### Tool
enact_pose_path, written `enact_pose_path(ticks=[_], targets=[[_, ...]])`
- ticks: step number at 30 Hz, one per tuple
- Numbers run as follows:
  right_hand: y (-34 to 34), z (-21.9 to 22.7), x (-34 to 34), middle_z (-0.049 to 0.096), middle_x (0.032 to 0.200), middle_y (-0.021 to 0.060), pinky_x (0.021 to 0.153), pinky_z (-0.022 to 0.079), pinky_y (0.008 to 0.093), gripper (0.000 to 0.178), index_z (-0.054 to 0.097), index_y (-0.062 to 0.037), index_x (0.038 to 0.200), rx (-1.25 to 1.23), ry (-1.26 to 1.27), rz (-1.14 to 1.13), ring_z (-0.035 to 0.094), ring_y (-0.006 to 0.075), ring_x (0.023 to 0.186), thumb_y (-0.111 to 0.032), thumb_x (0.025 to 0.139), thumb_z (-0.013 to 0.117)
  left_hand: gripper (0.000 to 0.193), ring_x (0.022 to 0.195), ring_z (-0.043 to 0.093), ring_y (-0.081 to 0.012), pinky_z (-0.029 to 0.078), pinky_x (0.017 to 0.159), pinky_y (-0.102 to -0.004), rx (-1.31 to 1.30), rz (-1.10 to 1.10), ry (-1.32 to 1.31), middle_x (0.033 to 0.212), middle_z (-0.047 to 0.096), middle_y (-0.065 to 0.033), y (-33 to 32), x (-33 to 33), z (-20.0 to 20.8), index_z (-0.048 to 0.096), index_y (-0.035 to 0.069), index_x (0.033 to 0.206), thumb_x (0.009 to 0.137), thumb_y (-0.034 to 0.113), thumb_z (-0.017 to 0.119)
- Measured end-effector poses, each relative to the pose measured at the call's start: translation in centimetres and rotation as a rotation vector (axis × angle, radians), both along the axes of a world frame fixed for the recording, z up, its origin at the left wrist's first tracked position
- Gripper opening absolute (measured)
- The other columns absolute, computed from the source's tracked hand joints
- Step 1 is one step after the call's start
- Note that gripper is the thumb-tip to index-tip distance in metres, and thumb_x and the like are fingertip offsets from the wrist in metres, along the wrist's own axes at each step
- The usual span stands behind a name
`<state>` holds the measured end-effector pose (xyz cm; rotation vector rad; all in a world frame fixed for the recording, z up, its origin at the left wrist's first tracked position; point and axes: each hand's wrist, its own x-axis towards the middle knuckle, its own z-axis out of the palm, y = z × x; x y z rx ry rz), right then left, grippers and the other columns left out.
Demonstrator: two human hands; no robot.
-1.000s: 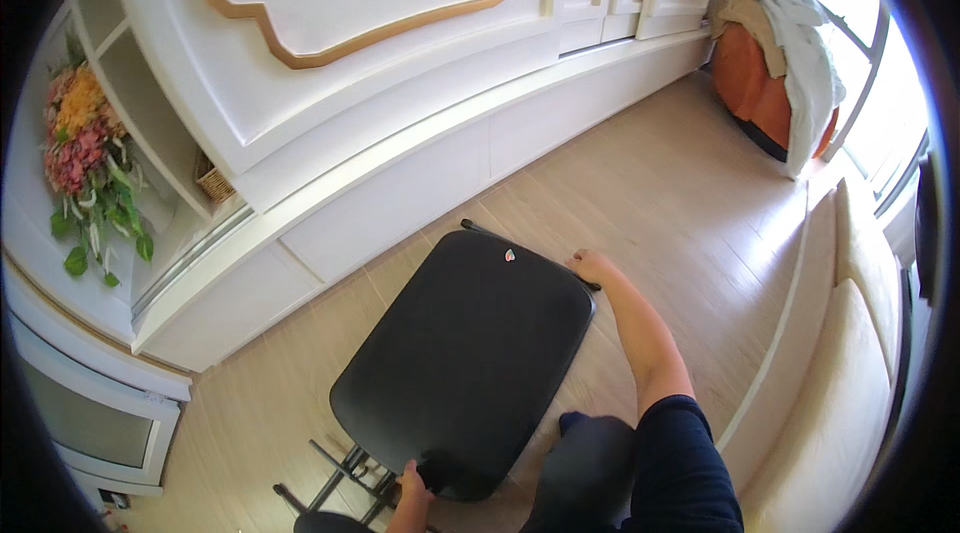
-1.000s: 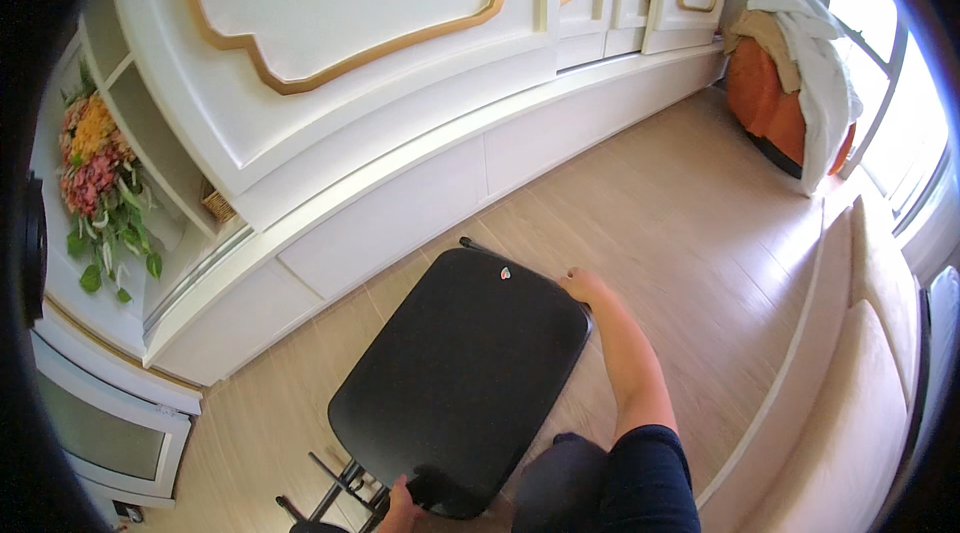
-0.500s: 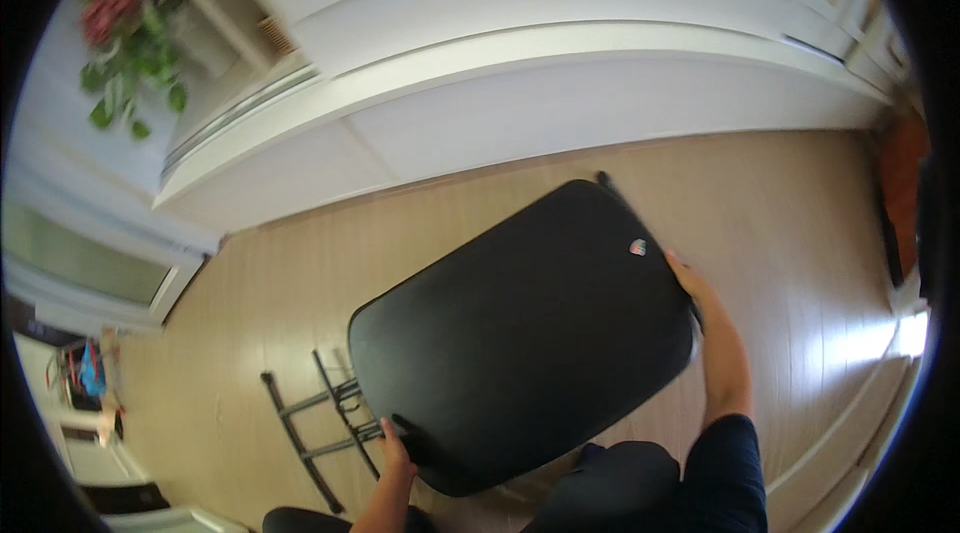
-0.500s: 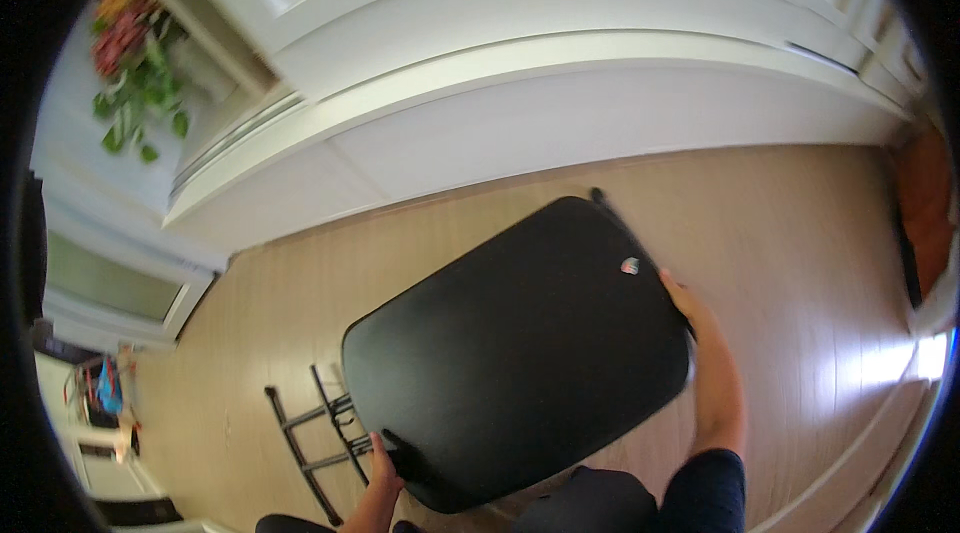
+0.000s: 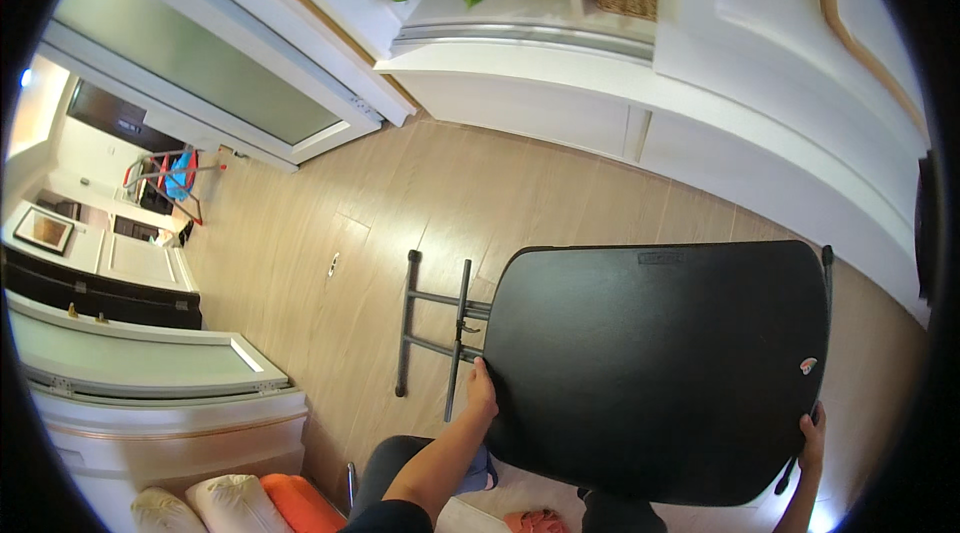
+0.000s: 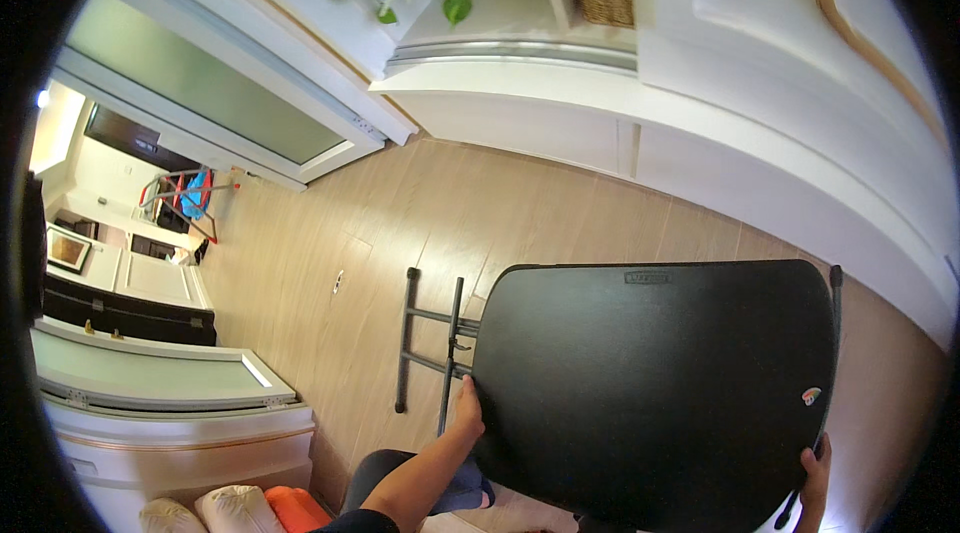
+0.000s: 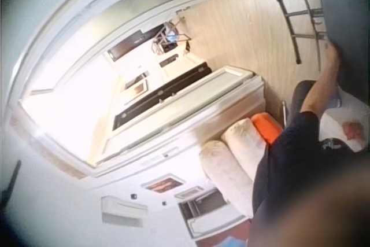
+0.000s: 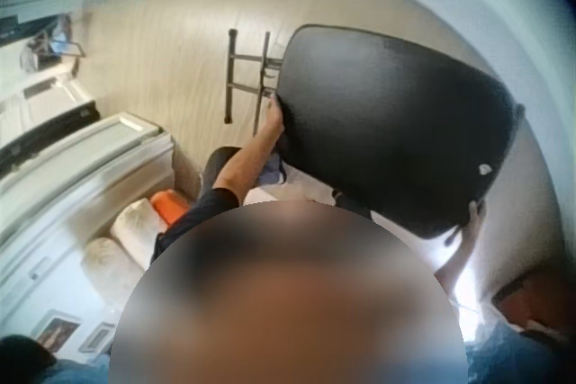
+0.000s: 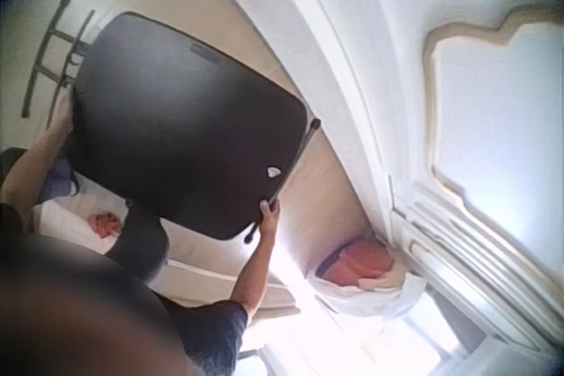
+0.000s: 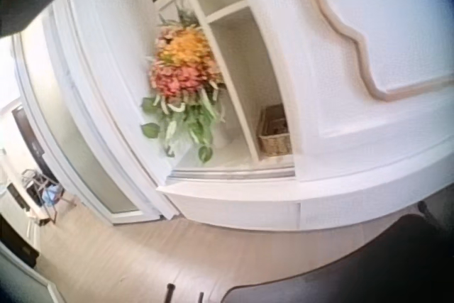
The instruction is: The person wipes a black stool with a cloth, then flips it over to attach the metal legs. They repeatedly insert and remove the legs, adjusting the fit before finally securing them and placing the stool upright.
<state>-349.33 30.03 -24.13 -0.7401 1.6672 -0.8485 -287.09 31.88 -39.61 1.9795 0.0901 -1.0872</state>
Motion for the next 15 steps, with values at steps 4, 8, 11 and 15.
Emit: enact_pose_path(ticks=[4,8,11,15], targets=[[2.4,14.1,0.5,0.042,0.133,0.0171,0.102,0.034,0.0379,0.096,0.031,0.0000,0.138,-0.023,-0.066,-0.008,0.044,0.0291,0.119,-0.045,0.067,0.077,0.067,0.120,0.046,-0.0278,0.035,0.100,-0.0380,-0.020,-0.071,-0.001,0.130,0.049,-0.0177,-1.8,-2.4,7.8,0.047,-0.004,0.127,0.093,0.053,0.041],[4.4,26.0,2.9,0.044,0.130,0.0184,0.097,0.037,0.0384,0.094,0.031,0.0017,0.137,-0.147,-0.033,0.071,0.047,0.0308,0.116,-0.039,0.066,0.077,0.069,0.121,0.046,-0.0281,0.035,0.101,-0.0364,-0.048,-0.068,0.047,0.132,0.048,-0.0176,-1.1,-0.8,9.9,0.046,-0.004,0.129,0.093,0.054,0.040],[7.5,34.4,4.4,0.051,0.120,0.0251,0.081,0.048,0.0397,0.079,0.034,0.0015,0.135,-0.292,0.007,0.223,0.055,0.0364,0.106,-0.029,0.072,0.071,0.072,0.121,0.046,-0.0295,0.034,0.102,-0.0374,-0.061,-0.106,0.145,0.132,0.048,-0.0192,-0.9,-0.3,11.5,0.045,-0.004,0.129,0.091,0.056,0.042],[6.7,45.0,16.6,0.044,0.131,0.0152,0.102,0.035,0.0369,0.102,0.030,0.0022,0.137,-0.400,0.058,0.171,0.045,0.0279,0.119,-0.036,0.059,0.083,0.075,0.126,0.039,-0.0331,0.030,0.106,-0.0398,0.012,-0.369,-0.041,0.135,0.043,-0.0230,-0.2,2.3,14.2,0.039,-0.005,0.133,0.087,0.053,0.051]])
